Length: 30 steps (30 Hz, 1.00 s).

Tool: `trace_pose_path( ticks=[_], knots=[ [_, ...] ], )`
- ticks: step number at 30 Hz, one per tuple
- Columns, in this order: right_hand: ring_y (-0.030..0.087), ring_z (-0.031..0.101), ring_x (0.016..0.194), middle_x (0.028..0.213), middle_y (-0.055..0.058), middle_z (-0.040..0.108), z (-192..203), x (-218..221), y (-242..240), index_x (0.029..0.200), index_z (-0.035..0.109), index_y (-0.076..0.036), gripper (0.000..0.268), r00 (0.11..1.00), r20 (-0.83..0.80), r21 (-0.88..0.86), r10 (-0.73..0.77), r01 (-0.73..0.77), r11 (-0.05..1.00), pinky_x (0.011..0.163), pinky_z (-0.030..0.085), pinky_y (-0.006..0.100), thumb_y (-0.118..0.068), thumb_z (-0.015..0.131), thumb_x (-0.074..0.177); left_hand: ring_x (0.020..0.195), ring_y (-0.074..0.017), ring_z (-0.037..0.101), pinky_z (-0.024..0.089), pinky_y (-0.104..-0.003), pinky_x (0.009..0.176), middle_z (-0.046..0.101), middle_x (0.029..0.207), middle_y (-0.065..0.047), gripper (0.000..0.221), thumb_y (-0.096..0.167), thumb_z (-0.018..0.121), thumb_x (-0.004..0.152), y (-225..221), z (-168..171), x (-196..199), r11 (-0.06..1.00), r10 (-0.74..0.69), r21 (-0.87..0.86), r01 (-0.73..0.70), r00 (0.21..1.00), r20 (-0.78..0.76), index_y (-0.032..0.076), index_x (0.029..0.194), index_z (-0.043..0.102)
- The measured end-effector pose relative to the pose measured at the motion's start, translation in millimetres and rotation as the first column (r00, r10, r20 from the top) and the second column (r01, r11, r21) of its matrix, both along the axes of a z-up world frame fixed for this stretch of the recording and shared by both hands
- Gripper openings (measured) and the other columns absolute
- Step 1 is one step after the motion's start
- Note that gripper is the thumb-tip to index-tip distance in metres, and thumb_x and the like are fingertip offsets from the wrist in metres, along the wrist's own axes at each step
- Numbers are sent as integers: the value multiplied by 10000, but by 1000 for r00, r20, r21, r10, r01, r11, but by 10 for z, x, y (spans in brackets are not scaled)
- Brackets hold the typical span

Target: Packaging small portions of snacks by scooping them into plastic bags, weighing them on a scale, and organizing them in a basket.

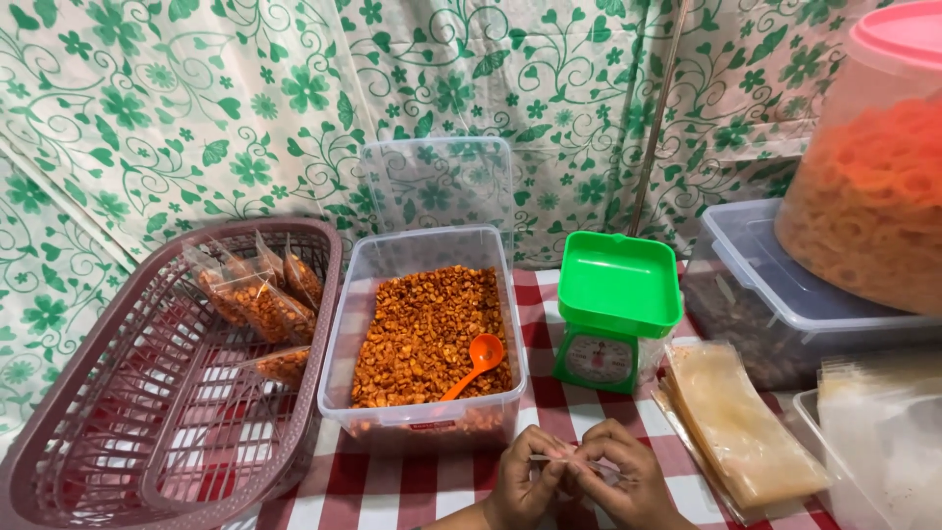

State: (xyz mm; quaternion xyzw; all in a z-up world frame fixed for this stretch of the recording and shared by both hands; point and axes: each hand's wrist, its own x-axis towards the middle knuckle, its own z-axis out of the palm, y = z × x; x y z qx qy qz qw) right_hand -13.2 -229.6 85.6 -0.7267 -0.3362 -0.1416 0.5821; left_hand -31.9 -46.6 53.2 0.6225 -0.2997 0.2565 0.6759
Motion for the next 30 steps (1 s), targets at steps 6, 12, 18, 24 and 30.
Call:
trace_pose_path(
  ticks=[6,12,18,24,30],
  knots=[
    [142,665,716,821,43,640,-33,1,7,820,804,-85,122,999,-49,48,-4,6,999,685,546,258,-203,797,851,922,-303,716,602,-398,828,653,955,-154,257,314,577,1065,31,-12,15,1000,-7,21,7,1000,17,59,1035,593],
    [131,657,709,799,37,634,-86,37,-3,828,793,-110,90,1000,29,102,11,-14,995,681,542,250,-192,828,824,946,-330,746,624,-421,847,659,968,-170,253,276,522,1087,47,65,-11,998,-68,-9,68,998,0,40,1032,595],
    [144,645,673,757,37,652,70,23,3,802,793,-106,69,999,43,108,34,-38,993,636,541,272,-165,820,826,933,-305,736,604,-404,864,692,933,-165,256,276,542,1072,35,41,3,989,-113,-104,107,993,-47,52,993,640],
    [164,651,685,745,24,688,206,115,-129,774,766,-110,149,988,115,-8,105,-105,994,685,490,310,-233,805,848,918,-286,730,592,-385,855,701,919,-162,314,324,547,1064,43,-14,18,987,-112,-121,103,991,-72,46,977,666],
    [189,658,680,732,50,704,200,195,-257,748,744,-81,185,984,106,-52,143,-138,989,671,496,329,-221,833,829,901,-298,735,583,-389,848,717,912,-173,280,300,575,1045,86,-40,38,990,-102,-107,90,988,-112,48,952,651]
  ],
)
